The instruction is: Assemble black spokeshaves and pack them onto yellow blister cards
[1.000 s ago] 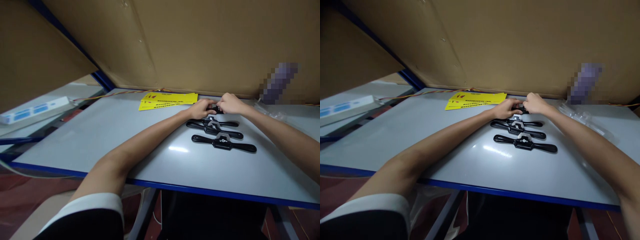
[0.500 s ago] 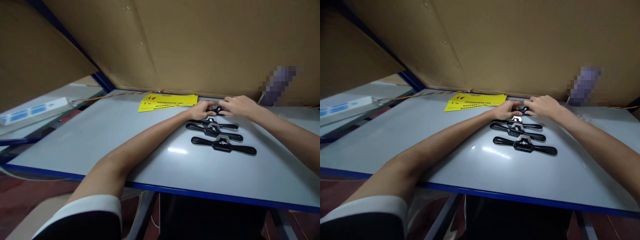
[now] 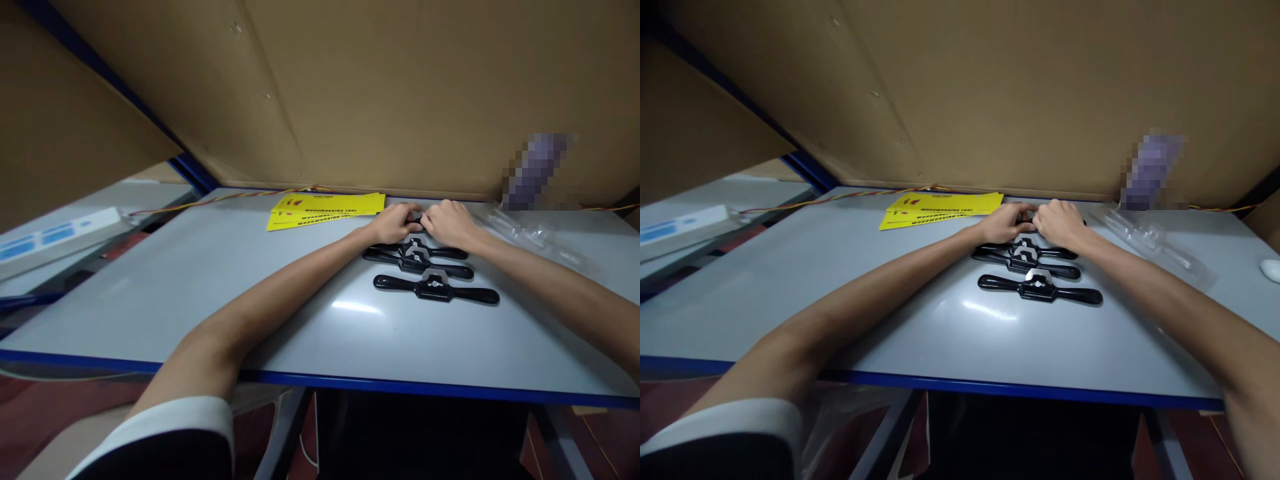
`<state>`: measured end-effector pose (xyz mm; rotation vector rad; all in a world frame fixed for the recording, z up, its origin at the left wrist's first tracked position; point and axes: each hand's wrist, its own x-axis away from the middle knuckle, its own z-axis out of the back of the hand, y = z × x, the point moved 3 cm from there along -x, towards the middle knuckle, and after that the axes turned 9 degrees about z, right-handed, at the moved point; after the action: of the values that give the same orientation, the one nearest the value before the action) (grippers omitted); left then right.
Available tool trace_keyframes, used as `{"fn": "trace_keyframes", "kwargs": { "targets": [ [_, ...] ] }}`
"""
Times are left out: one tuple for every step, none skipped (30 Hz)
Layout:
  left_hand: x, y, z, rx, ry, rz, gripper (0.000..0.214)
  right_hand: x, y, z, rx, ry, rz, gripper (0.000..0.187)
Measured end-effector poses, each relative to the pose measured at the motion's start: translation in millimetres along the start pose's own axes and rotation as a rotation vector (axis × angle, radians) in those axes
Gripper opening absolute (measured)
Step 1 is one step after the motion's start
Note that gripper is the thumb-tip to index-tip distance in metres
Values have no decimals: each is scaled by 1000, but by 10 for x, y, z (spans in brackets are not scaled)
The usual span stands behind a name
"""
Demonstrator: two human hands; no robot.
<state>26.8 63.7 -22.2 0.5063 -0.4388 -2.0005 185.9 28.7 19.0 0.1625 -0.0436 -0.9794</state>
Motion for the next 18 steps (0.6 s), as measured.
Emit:
{"fn": "trace_keyframes", "kwargs": {
  "targets": [
    [3,12,-4,-21,10,14,51,-13,-3,-13,-35,3,-36,52],
    [5,21,-9,-41,18,26,50,-28,-4,-25,-68,7,-67,50],
    [7,28,-14,-60,28,36,49,-43,-2,-37,-98,13,-93,49],
    [10,31,-20,-78,40,44,49,-56,-2,-44,-122,20,-112,48],
    [13,31,-25,-94,54,50,49,-64,-4,-47,-142,26,-124,47],
    [16,28,-27,-107,69,54,48,-66,-9,-41,-157,30,-129,47],
    [19,22,-28,-115,80,56,48,-62,-15,-27,-168,27,-125,48],
    [21,13,-25,-119,83,54,48,-49,-21,-3,-175,14,-113,48],
    [22,4,-20,-120,74,47,49,-27,-22,32,-176,-2,-93,49],
    [23,-5,-9,-120,55,35,51,7,-12,81,-166,-17,-66,50],
    [24,-12,7,-122,27,17,54,53,15,142,-145,-24,-37,51],
    [27,-17,31,-130,-6,-5,57,114,68,214,-113,-21,-14,52],
    [30,-22,65,-151,-34,-28,60,191,152,295,-71,-8,1,51],
    [35,-26,108,-184,-54,-49,62,284,269,378,-31,15,0,47],
    [40,-31,159,-232,-62,-66,64,394,425,453,-4,26,-39,43],
    [44,-39,218,-291,-58,-74,64,518,607,512,1,24,-92,41],
    [48,-49,279,-351,-55,-74,64,655,806,557,-16,39,-155,40],
    [50,-63,335,-409,-66,-69,62,799,1009,571,-45,31,-224,41]
  ]
}}
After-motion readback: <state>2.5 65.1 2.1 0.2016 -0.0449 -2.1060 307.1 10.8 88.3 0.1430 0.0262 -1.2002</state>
